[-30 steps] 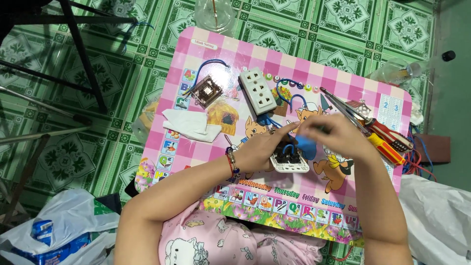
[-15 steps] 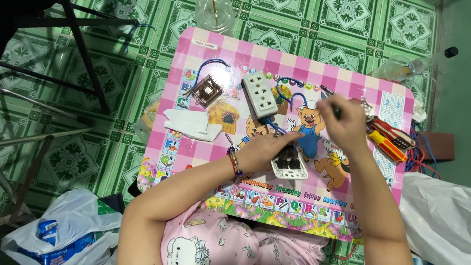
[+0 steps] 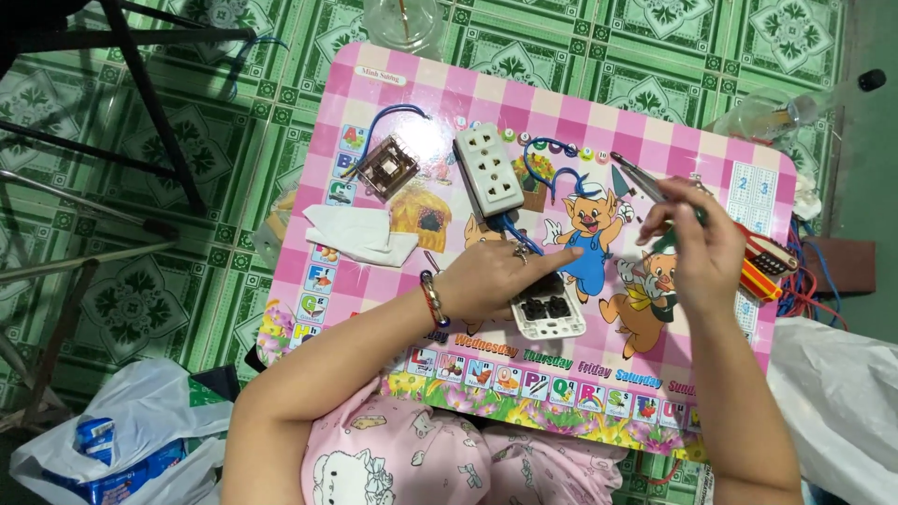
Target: Adjusting the internal components of an electrical socket using a screwdriver on a small table.
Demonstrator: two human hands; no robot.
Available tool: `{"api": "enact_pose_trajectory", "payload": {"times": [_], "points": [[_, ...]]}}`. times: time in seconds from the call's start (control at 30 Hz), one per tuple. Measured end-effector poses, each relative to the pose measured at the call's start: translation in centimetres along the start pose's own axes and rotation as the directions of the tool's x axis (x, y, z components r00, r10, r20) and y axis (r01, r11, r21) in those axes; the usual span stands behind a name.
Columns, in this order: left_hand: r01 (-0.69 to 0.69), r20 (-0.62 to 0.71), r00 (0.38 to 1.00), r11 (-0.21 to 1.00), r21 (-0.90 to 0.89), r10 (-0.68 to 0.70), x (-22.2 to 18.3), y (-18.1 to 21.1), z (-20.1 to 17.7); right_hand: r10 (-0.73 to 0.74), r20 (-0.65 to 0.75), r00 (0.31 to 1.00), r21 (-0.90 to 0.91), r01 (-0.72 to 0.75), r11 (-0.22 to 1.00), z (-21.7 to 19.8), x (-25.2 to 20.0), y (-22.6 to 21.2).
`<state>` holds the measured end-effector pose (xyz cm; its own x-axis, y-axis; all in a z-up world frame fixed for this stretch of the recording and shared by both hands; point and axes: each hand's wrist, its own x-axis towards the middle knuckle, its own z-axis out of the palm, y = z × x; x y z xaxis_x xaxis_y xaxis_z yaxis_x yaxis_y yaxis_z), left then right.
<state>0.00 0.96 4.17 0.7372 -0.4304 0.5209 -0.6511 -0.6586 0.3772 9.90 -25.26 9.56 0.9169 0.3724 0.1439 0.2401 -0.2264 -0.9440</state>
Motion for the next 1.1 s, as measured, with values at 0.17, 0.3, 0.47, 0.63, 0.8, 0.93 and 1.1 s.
{"api": "enact_pose_trajectory", "payload": {"times": [0.17,0.3,0.47,0.63,0.8,0.93,1.1], "points": [[-0.039,-0.018,0.999,0.996,-0.084,0.037,0.5,-0.4,-1.0,-0.109,-0.085,0.990,0.000,0.109,0.994,2.3,-4.5,5.6],[-0.007,-0.032,0.999,0.993,-0.117,0.003,0.6,-0.5,-1.3,0.044,-0.129,0.991,0.233,-0.012,0.972,2.9,-4.7,8.1],[0.251,0.048,0.967,0.910,-0.330,-0.249,0.5,-2.0,-1.4,0.259,0.103,0.960,0.769,-0.242,0.592,2.4,-3.1,7.6],[0.438,0.283,0.893,0.819,-0.372,-0.349,1.7,-1.3,-5.5,0.246,0.205,0.947,0.814,-0.304,0.494,2.1,-2.5,8.0],[0.516,0.280,0.855,0.771,-0.373,-0.437,0.0,-1.6,-6.1,0.243,0.206,0.948,0.815,-0.304,0.493,2.2,-3.0,8.9],[0.476,0.141,0.875,0.768,-0.428,-0.463,-0.9,-1.0,-5.7,0.245,0.213,0.946,0.785,-0.315,0.533,2.6,-3.6,10.3],[0.374,0.059,0.892,0.658,-0.653,-0.448,-0.4,-0.4,-4.6,0.272,0.214,0.938,0.749,-0.336,0.571,2.8,-4.0,9.4]]}}
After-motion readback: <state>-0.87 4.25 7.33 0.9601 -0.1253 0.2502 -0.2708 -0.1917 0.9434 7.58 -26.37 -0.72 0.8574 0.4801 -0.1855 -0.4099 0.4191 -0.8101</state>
